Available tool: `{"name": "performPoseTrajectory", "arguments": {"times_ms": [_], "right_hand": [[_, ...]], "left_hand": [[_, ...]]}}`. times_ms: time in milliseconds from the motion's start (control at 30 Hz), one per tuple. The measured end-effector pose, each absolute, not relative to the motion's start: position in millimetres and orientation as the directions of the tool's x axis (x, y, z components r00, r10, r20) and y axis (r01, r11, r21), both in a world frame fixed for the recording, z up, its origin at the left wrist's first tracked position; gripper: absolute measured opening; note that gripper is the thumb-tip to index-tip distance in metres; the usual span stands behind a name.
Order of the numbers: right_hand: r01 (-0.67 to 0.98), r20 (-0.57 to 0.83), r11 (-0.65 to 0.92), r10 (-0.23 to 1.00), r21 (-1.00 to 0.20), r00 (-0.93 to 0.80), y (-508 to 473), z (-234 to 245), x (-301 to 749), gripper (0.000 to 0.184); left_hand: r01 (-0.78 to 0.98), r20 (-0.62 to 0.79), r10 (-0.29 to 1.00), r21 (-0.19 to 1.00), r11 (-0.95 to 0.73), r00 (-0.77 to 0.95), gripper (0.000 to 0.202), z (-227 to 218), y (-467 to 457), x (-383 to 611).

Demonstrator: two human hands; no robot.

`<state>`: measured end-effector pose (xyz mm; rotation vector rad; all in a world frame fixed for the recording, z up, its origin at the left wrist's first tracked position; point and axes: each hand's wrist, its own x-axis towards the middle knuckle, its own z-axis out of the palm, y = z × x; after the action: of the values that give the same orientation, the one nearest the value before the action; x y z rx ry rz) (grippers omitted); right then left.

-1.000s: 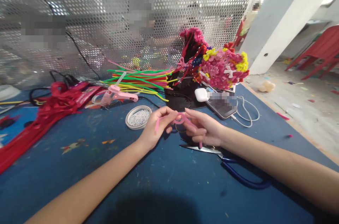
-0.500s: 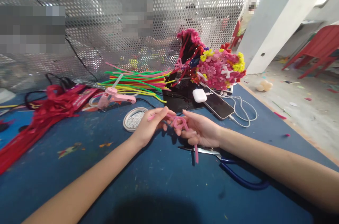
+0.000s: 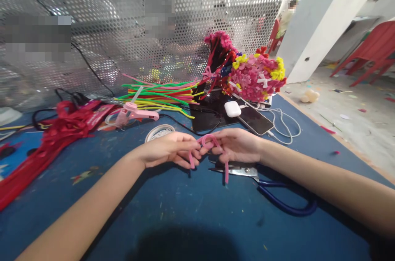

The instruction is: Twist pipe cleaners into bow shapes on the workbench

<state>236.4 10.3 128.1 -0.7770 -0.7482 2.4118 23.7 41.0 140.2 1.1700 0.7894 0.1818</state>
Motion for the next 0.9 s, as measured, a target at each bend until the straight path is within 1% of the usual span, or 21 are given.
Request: {"name": "performPoseTrajectory", "arguments": {"times_ms": [67, 167, 233, 300, 367, 400, 533, 600, 667, 767, 900], "right_hand": [[-0.308, -0.327, -0.665, 0.651, -0.68, -0.685, 10.0, 129.2, 235.6, 0.024], [-0.267, -0.268, -0.523, 0.734, -0.81, -0.624, 10.5, 128.2, 236.4, 0.021], [-0.136, -0.228, -0.361, 0.794, -0.923, -0.563, 11.4, 126.3, 238.5, 0.017], [0.055, -0.163, -0.157, 0.843, -0.986, -0.513, 12.2, 124.1, 240.7, 0.014], [0.21, -0.096, 0.01, 0.866, -0.978, -0.491, 12.3, 122.2, 241.5, 0.018], [0.253, -0.059, 0.074, 0.874, -0.965, -0.481, 11.9, 121.6, 241.1, 0.02], [0.323, 0.141, 0.289, 0.9, -0.901, -0.413, 7.8, 121.9, 235.1, 0.029], [0.336, 0.16, 0.312, 0.897, -0.889, -0.412, 4.8, 122.9, 231.1, 0.036], [0.329, 0.124, 0.276, 0.901, -0.903, -0.416, 2.0, 123.3, 227.7, 0.04], [0.318, 0.085, 0.206, 0.931, -0.925, -0.355, -1.0, 122.0, 225.1, 0.038], [0.309, 0.063, 0.141, 0.966, -0.941, -0.25, -3.0, 119.3, 224.9, 0.037]], "left_hand": [[0.272, -0.455, 0.572, 0.884, 0.379, 0.683, 0.018, 138.3, 38.0, 29.2], [0.181, -0.422, 0.719, 0.902, 0.391, 0.552, 0.015, 134.1, 39.3, 33.6], [0.092, -0.382, 0.804, 0.918, 0.385, 0.455, 0.014, 131.9, 42.5, 33.7], [0.037, -0.336, 0.857, 0.936, 0.35, 0.391, 0.013, 130.5, 45.2, 33.1], [0.033, -0.299, 0.882, 0.951, 0.308, 0.364, 0.013, 129.2, 45.7, 33.5], [0.04, -0.288, 0.887, 0.955, 0.294, 0.362, 0.015, 128.4, 44.9, 34.4], [0.056, -0.262, 0.873, 0.963, 0.263, 0.411, 0.022, 124.1, 34.8, 44.0], [0.058, -0.248, 0.861, 0.967, 0.249, 0.445, 0.026, 121.8, 28.0, 50.3], [0.048, -0.223, 0.86, 0.973, 0.227, 0.459, 0.031, 120.0, 22.3, 55.6], [0.006, -0.191, 0.874, 0.977, 0.211, 0.446, 0.035, 117.9, 17.1, 60.5], [-0.044, -0.205, 0.89, 0.969, 0.243, 0.408, 0.035, 114.5, 14.0, 63.6]]}}
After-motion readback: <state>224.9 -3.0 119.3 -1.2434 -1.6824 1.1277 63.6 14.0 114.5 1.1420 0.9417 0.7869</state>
